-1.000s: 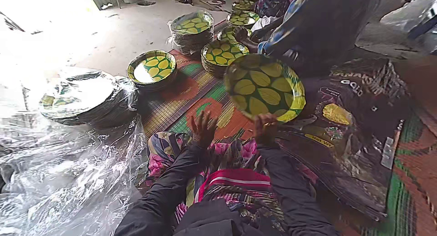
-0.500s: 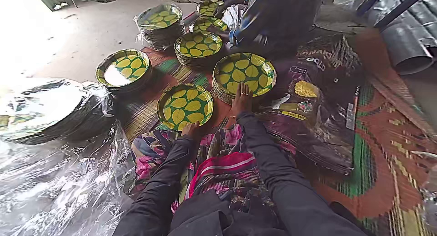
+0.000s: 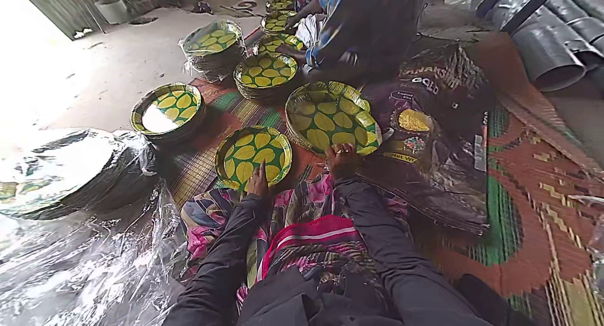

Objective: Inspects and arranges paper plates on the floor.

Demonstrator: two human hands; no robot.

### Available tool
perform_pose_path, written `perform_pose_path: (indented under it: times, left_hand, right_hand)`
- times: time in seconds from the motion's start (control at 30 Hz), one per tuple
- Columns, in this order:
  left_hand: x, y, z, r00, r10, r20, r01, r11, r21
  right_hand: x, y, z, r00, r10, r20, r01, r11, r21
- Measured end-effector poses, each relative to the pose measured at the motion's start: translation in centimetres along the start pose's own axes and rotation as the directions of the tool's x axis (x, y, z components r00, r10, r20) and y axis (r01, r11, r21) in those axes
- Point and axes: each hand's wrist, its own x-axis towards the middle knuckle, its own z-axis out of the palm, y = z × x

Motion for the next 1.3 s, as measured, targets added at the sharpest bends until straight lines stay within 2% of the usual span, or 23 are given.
perform_pose_path:
  times: [0.03,0.07,0.1,0.13,0.17,0.2,0.23,0.3,0.37,0.43,0.53,0.6,0.67,0.77,0.87,1.0,1.07,1.1,1.13,1.17,1.23,1.27,1.3]
  left_hand:
    - [-0.3,-0.2,0.6,0.968,0.090,-0.232,-0.097,0.995,-0.017]
    - [-0.5,-0.3,1.1,0.848,0.222,-0.481,-0.228,0.973,0.047]
    - [-0.5,-0.3,1.3,0.643,0.370,-0.671,-0.322,0.925,0.201]
    - [-0.7,0.0,1.0,0.490,0.477,-0.730,-0.353,0.874,0.334]
    - [-1.4,0.5,0.6,0.437,0.560,-0.705,-0.384,0.824,0.417]
    - [-2.2,1.1,0.2,0.472,0.601,-0.644,-0.420,0.796,0.436]
    - [-2.9,1.6,-0.1,0.604,0.583,-0.544,-0.426,0.813,0.397]
    - [-2.7,1.5,-0.8,0.891,0.357,-0.280,-0.290,0.923,0.253]
    - [-1.3,0.3,-2.1,0.998,0.061,-0.003,-0.060,0.985,0.164]
    - [-0.2,-1.0,-2.7,0.980,-0.054,0.189,0.034,0.993,0.110]
    - [0.4,-1.8,-2.1,0.939,0.128,0.319,-0.098,0.989,-0.108]
    - [0.5,-1.8,-1.2,0.919,0.233,0.317,-0.184,0.967,-0.177]
    - [0.6,-1.3,-1.0,0.923,0.187,0.335,-0.154,0.980,-0.123]
    - [0.9,-1.0,-0.4,0.932,0.030,0.362,-0.036,0.999,0.012]
    - [1.1,-1.6,-0.1,0.941,0.011,0.340,-0.006,1.000,-0.015]
    - [1.2,-1.9,-0.2,0.957,0.042,0.286,-0.018,0.996,-0.085]
    - [0.3,-1.3,-0.1,0.997,0.046,0.066,-0.041,0.996,-0.075]
    - [-0.2,-1.1,0.2,0.985,0.077,-0.152,-0.087,0.994,-0.060]
    - [-0.6,-0.9,0.4,0.895,0.152,-0.420,-0.173,0.985,-0.014]
    - [-0.7,-0.7,0.6,0.705,0.262,-0.659,-0.254,0.961,0.110]
    - [-0.9,0.3,0.6,0.366,0.441,-0.820,-0.245,0.895,0.373]
    - [-1.2,1.0,0.7,0.302,0.490,-0.818,-0.213,0.871,0.443]
    - [-1.8,1.6,0.7,0.325,0.521,-0.789,-0.201,0.853,0.481]
  right_hand:
    - [-0.3,-0.6,0.2,0.994,-0.064,-0.089,0.067,0.997,0.028]
    - [-0.6,-1.5,0.2,0.986,-0.134,-0.104,0.143,0.986,0.085]
    - [-1.1,-2.6,0.3,0.975,-0.207,-0.082,0.217,0.964,0.151]
    - [-1.6,-3.8,0.7,0.960,-0.273,-0.059,0.279,0.936,0.215]
    - [-1.8,-4.9,1.1,0.946,-0.321,-0.049,0.322,0.909,0.264]
    - [-2.0,-5.9,1.4,0.939,-0.343,-0.020,0.333,0.894,0.299]
    - [-2.0,-6.5,1.4,0.944,-0.327,0.038,0.299,0.901,0.313]
    - [-1.9,-6.8,2.0,0.965,-0.215,0.152,0.164,0.941,0.295]
    - [-1.5,-5.8,2.8,0.960,-0.060,0.273,-0.011,0.968,0.252]
    - [0.1,-3.9,2.6,0.920,0.090,0.382,-0.173,0.967,0.188]
    - [4.1,-0.5,1.7,0.790,0.277,0.548,-0.329,0.944,-0.003]
    - [6.2,0.8,1.4,0.662,0.301,0.686,-0.321,0.941,-0.104]
    - [6.8,1.4,1.5,0.567,0.258,0.782,-0.243,0.960,-0.140]
    - [5.4,1.4,1.8,0.648,0.264,0.714,-0.249,0.960,-0.129]
    - [4.3,1.2,1.3,0.760,0.315,0.569,-0.330,0.941,-0.079]
    - [4.1,1.5,-0.4,0.780,0.306,0.546,-0.346,0.938,-0.030]
    - [3.6,1.6,-0.9,0.854,0.286,0.435,-0.330,0.943,0.028]
    - [3.2,1.4,-0.7,0.929,0.246,0.278,-0.275,0.959,0.071]
    - [2.9,0.8,-0.4,0.976,0.192,0.103,-0.203,0.973,0.109]
    - [2.8,-0.1,-0.4,0.991,0.136,0.001,-0.134,0.981,0.141]
    - [2.2,-2.5,-0.2,0.999,-0.015,-0.052,0.026,0.974,0.227]
    - [1.9,-3.9,0.0,0.995,-0.101,-0.019,0.103,0.954,0.283]
    - [1.7,-5.1,0.2,0.983,-0.178,0.042,0.153,0.929,0.337]
